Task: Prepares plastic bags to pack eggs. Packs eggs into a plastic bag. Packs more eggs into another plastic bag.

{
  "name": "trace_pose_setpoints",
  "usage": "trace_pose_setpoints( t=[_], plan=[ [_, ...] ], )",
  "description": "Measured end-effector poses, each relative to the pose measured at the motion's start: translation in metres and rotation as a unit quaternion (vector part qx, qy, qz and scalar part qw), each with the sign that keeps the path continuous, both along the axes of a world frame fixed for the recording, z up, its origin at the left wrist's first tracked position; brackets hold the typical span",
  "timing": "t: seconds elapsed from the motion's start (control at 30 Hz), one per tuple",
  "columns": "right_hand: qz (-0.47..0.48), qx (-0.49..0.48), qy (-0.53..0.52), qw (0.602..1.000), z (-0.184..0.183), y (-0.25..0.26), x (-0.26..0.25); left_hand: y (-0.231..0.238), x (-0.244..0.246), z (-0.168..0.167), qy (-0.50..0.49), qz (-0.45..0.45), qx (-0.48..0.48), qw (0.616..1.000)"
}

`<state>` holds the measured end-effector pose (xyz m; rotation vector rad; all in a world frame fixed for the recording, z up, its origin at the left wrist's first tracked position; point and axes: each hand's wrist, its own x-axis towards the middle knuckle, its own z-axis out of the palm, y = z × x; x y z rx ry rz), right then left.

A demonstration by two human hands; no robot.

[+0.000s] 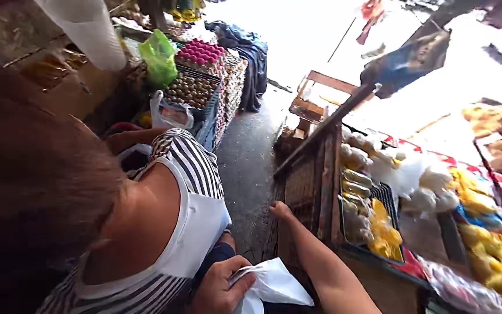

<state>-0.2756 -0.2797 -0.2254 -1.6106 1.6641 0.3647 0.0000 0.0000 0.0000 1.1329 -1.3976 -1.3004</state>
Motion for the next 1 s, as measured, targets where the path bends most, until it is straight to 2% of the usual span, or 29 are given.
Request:
trace_pose_setpoints(
  t=[0.03,0.1,0.23,0.3,0.37,0.47,0.57,0.73,0.83,0.93,1.0],
  plan=[
    [0.032,-0.016,-0.016,0.999,0.009,-0.033,0.026,-0.01,-0.013,-0.021,-0.027,0.027,0.03,0.999],
    [0.096,-0.036,-0.03,0.994,0.022,-0.087,0.079,-0.033,-0.033,-0.055,-0.018,0.049,0.064,0.997],
    [0.232,-0.046,-0.079,0.968,0.023,-0.181,0.182,-0.104,-0.044,-0.087,0.0,0.079,0.107,0.991],
    [0.293,-0.047,-0.111,0.949,0.012,-0.229,0.217,-0.149,-0.045,-0.108,0.004,0.123,0.12,0.985],
    [0.324,-0.029,-0.101,0.94,0.002,-0.28,0.23,-0.198,-0.047,-0.12,-0.023,0.171,0.161,0.972],
    [0.33,0.02,-0.046,0.943,-0.023,-0.347,0.201,-0.251,-0.045,-0.122,-0.066,0.207,0.221,0.951],
    [0.321,0.056,0.032,0.945,-0.039,-0.411,0.149,-0.295,-0.039,-0.107,-0.081,0.267,0.249,0.928],
    [0.288,0.136,0.091,0.944,-0.071,-0.512,0.059,-0.381,-0.022,-0.097,-0.11,0.368,0.256,0.887],
    [0.234,0.17,0.098,0.952,-0.076,-0.598,0.035,-0.467,0.0,-0.098,-0.13,0.405,0.243,0.872],
    [0.184,0.145,0.079,0.969,-0.093,-0.702,0.019,-0.567,0.02,-0.102,-0.123,0.412,0.207,0.879],
    [0.168,0.127,0.057,0.976,-0.092,-0.772,0.017,-0.642,0.028,-0.1,-0.134,0.416,0.177,0.882]
  ],
)
